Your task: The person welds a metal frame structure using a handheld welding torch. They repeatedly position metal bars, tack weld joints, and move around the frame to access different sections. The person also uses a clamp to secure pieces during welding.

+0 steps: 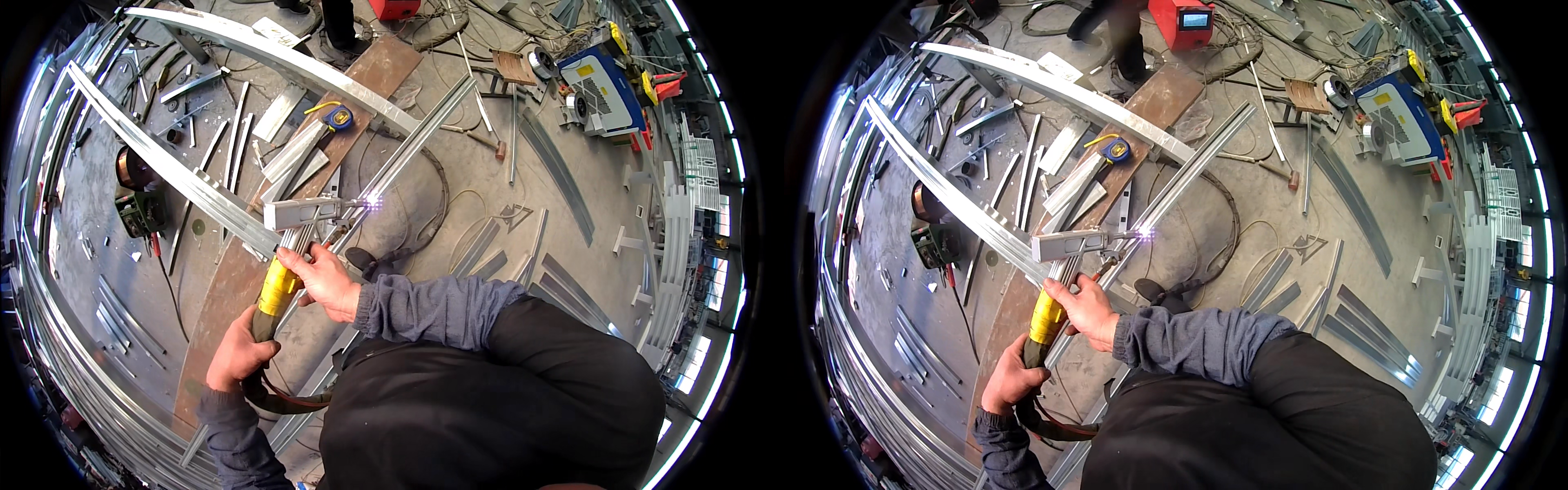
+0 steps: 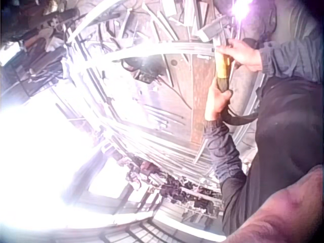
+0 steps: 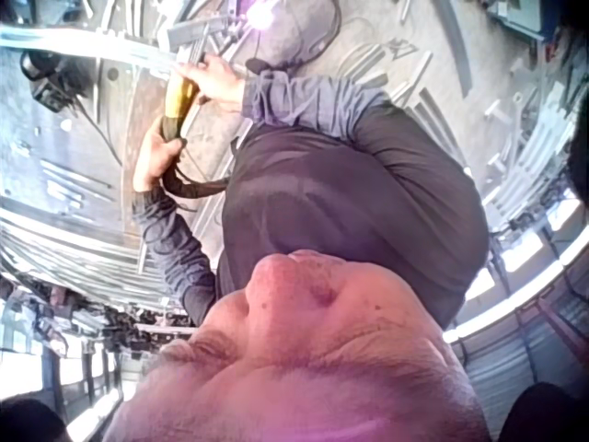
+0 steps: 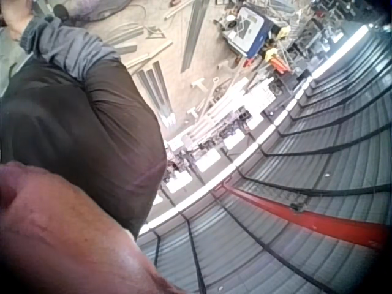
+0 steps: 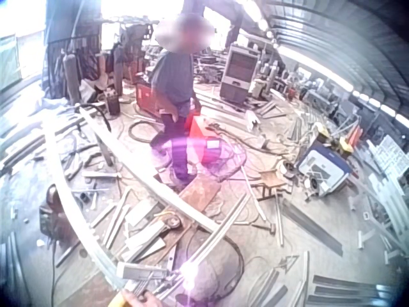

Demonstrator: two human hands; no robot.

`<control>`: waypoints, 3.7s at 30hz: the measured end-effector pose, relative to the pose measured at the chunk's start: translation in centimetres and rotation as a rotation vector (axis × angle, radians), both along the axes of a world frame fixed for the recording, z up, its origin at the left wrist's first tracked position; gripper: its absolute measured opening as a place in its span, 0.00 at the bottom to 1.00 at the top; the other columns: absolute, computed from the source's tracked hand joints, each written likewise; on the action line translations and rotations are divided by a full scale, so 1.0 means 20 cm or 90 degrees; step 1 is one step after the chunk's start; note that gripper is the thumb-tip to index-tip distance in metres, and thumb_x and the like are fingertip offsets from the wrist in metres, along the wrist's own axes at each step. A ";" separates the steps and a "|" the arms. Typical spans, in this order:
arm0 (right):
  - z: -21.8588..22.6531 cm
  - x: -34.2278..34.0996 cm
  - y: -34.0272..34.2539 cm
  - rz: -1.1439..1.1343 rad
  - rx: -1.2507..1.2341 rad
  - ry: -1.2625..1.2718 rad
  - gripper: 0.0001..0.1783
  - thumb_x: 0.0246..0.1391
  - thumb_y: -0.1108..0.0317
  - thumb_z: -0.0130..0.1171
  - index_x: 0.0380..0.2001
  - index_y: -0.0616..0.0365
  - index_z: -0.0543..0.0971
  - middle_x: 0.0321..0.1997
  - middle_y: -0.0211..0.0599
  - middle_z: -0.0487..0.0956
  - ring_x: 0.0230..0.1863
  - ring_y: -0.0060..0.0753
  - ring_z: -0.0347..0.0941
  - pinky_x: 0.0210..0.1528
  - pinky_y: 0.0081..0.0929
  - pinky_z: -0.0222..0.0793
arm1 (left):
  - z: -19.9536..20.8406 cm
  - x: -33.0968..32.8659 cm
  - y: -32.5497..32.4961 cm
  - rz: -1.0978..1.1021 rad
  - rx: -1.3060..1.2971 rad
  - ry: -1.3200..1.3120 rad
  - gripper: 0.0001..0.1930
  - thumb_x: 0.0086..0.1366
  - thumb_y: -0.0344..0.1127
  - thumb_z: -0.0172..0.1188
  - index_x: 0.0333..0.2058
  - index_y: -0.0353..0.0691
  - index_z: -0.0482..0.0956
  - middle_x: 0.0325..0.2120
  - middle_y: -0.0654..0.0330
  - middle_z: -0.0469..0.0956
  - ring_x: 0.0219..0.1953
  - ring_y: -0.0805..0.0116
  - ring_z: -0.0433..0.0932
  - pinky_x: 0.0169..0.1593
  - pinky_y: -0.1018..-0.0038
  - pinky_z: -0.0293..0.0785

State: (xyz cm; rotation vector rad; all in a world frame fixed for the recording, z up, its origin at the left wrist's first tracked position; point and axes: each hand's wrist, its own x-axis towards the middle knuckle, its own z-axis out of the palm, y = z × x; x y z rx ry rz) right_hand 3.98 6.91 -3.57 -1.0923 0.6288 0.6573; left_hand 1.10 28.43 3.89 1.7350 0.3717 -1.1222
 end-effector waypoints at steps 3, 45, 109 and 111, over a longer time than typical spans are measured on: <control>0.00 0.00 0.01 0.003 -0.007 -0.002 0.38 0.65 0.35 0.67 0.60 0.57 0.75 0.40 0.34 0.81 0.33 0.24 0.77 0.25 0.25 0.73 | -0.01 -0.01 0.01 0.001 -0.002 0.004 0.33 0.54 0.27 0.68 0.61 0.32 0.73 0.29 0.65 0.76 0.26 0.74 0.75 0.31 0.73 0.73; 0.03 -0.06 0.02 0.036 0.011 -0.012 0.39 0.64 0.35 0.68 0.62 0.56 0.72 0.42 0.33 0.81 0.35 0.24 0.76 0.25 0.26 0.73 | 0.01 -0.12 0.05 0.013 0.009 -0.009 0.34 0.54 0.28 0.69 0.62 0.30 0.73 0.30 0.64 0.77 0.26 0.73 0.76 0.31 0.72 0.74; -0.19 -1.65 0.65 0.040 0.227 -0.007 0.30 0.70 0.46 0.65 0.60 0.58 0.75 0.55 0.41 0.85 0.54 0.37 0.82 0.60 0.44 0.79 | -0.06 -2.10 0.49 0.083 0.140 -0.343 0.35 0.72 0.39 0.66 0.75 0.44 0.67 0.50 0.33 0.84 0.54 0.33 0.83 0.55 0.53 0.80; -0.21 -1.65 0.66 0.056 0.220 -0.011 0.31 0.71 0.44 0.63 0.63 0.57 0.75 0.57 0.42 0.84 0.57 0.38 0.82 0.62 0.45 0.78 | -0.08 -2.12 0.50 0.085 0.139 -0.346 0.35 0.72 0.39 0.65 0.75 0.44 0.67 0.51 0.34 0.84 0.54 0.33 0.83 0.56 0.53 0.80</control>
